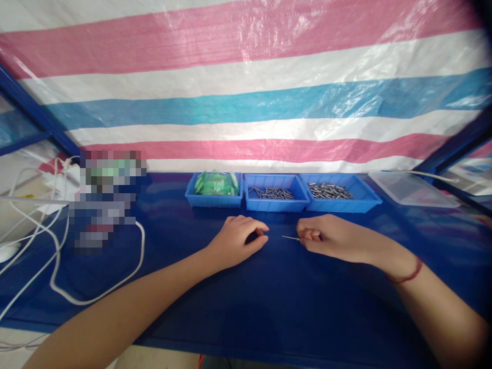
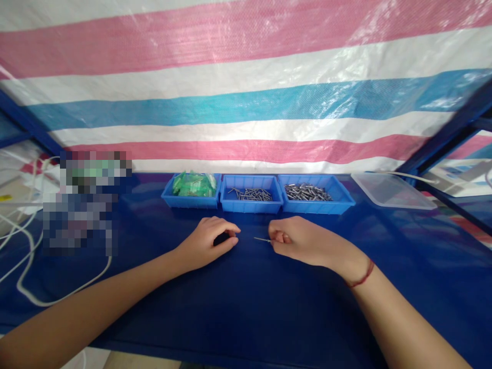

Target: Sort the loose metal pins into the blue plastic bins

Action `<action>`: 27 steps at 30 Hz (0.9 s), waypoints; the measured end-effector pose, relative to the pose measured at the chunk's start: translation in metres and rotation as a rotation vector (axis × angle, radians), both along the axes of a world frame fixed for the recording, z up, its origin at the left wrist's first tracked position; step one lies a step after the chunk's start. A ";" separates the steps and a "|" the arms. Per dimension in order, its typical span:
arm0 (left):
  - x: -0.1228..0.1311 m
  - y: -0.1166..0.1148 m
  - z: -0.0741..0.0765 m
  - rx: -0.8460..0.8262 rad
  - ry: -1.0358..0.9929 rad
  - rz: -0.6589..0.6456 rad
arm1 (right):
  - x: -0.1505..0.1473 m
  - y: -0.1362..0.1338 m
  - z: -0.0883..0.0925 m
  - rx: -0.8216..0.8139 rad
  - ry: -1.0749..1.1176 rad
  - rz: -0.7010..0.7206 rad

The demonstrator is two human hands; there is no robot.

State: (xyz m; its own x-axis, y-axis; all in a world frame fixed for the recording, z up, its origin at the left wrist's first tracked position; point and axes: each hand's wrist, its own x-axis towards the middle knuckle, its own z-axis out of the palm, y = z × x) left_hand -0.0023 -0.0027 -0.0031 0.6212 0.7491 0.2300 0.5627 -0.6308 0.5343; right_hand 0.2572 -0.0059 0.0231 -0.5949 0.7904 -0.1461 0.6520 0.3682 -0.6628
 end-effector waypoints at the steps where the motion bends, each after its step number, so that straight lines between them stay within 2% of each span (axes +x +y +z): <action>1: 0.000 0.000 0.000 -0.009 -0.008 0.003 | -0.006 -0.002 0.000 0.008 0.050 0.001; 7: 0.000 -0.001 0.002 -0.080 -0.192 0.011 | -0.041 -0.013 -0.005 0.060 0.253 -0.016; 12: -0.001 -0.002 0.004 -0.138 -0.338 0.074 | -0.053 -0.016 -0.013 0.056 0.326 -0.063; 17: -0.001 -0.002 0.006 -0.192 -0.358 0.104 | -0.060 -0.018 -0.015 0.106 0.364 -0.070; 22: -0.001 -0.002 0.006 -0.184 -0.347 0.052 | -0.063 -0.016 -0.018 0.207 0.366 -0.032; 27: 0.000 -0.001 0.006 -0.170 -0.354 0.036 | -0.063 -0.015 -0.022 0.190 0.400 -0.071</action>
